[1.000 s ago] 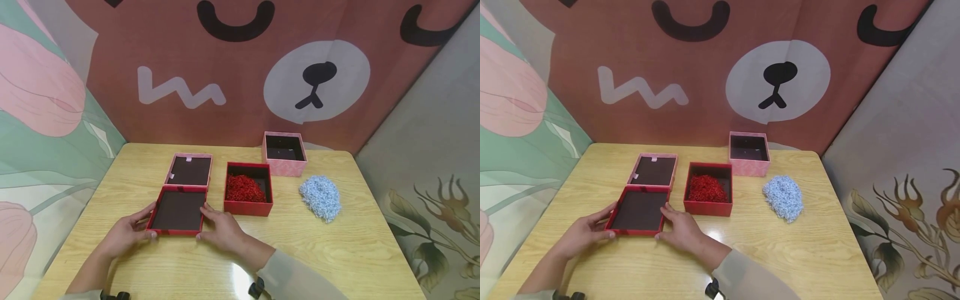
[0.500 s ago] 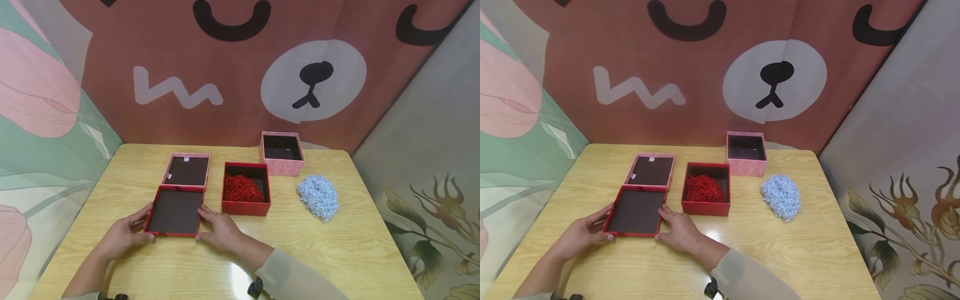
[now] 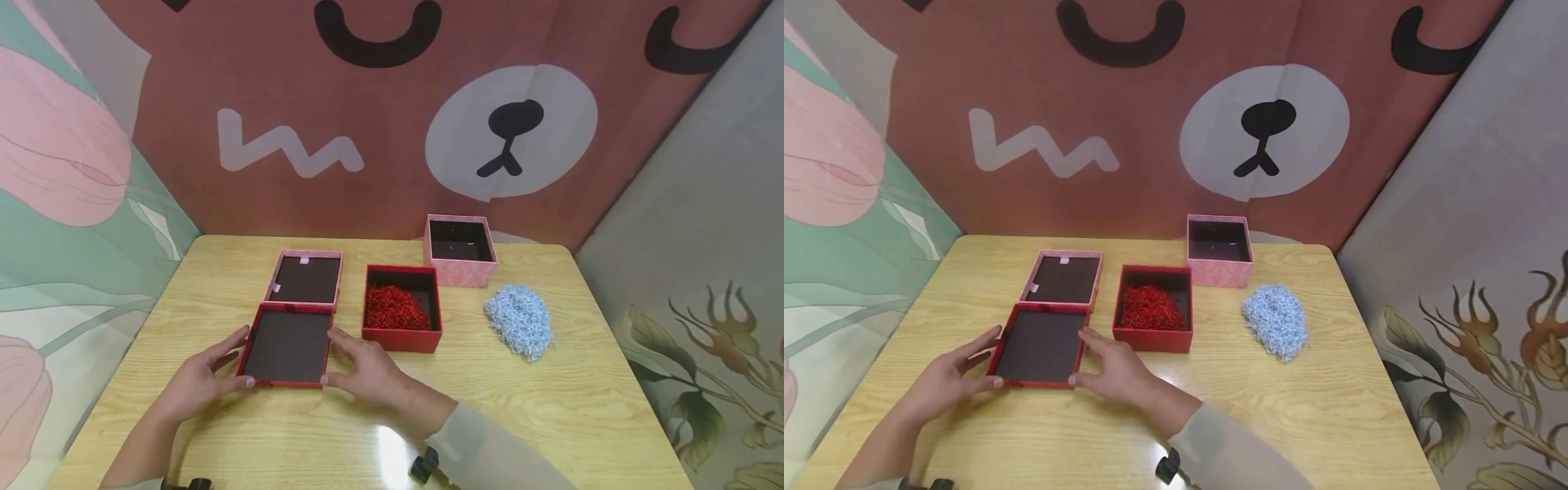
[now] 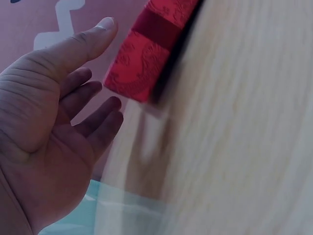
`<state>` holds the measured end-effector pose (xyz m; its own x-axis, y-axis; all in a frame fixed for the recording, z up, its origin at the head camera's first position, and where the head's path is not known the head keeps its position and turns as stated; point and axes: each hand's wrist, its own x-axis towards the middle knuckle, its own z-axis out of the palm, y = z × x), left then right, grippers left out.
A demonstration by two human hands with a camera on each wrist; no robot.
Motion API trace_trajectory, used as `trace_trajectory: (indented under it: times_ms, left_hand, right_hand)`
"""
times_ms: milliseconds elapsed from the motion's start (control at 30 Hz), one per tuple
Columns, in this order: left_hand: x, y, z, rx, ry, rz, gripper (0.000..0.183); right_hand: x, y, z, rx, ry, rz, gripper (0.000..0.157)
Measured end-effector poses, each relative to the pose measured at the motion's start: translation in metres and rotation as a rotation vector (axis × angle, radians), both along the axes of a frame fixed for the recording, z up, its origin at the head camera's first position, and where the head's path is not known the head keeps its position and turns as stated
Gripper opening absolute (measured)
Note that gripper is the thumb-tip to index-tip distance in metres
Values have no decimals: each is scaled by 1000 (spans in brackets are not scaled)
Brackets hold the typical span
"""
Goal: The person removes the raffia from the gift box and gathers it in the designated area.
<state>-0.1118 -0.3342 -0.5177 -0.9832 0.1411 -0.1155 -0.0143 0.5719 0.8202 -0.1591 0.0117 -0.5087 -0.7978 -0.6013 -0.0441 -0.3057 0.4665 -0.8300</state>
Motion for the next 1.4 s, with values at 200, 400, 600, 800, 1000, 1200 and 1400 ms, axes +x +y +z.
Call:
trace_trajectory:
  times_ms: [200, 400, 600, 800, 1000, 1200, 1400]
  left_hand:
    - [-6, 10, 9, -31, 72, -8, 94]
    - [-16, 28, 18, 11, 158, -27, 88]
    - [-25, 50, 25, 52, 209, -83, 85]
    - [-34, 72, 30, 72, 210, -107, 85]
    - [-44, 94, 28, 133, 217, -156, 83]
    - [-51, 114, 31, 142, 223, -206, 84]
    - [-61, 128, 33, 151, 216, -229, 84]
  right_hand:
    - [1, 8, 11, -94, -56, -9, 87]
    - [0, 19, 19, -134, -29, -11, 82]
    - [1, 27, 28, -175, -50, -31, 75]
    - [1, 35, 36, -184, -48, -38, 74]
    - [0, 44, 44, -230, -71, -61, 72]
    - [-6, 55, 51, -254, -23, -68, 68]
    - [-16, 66, 55, -243, 33, -91, 69]
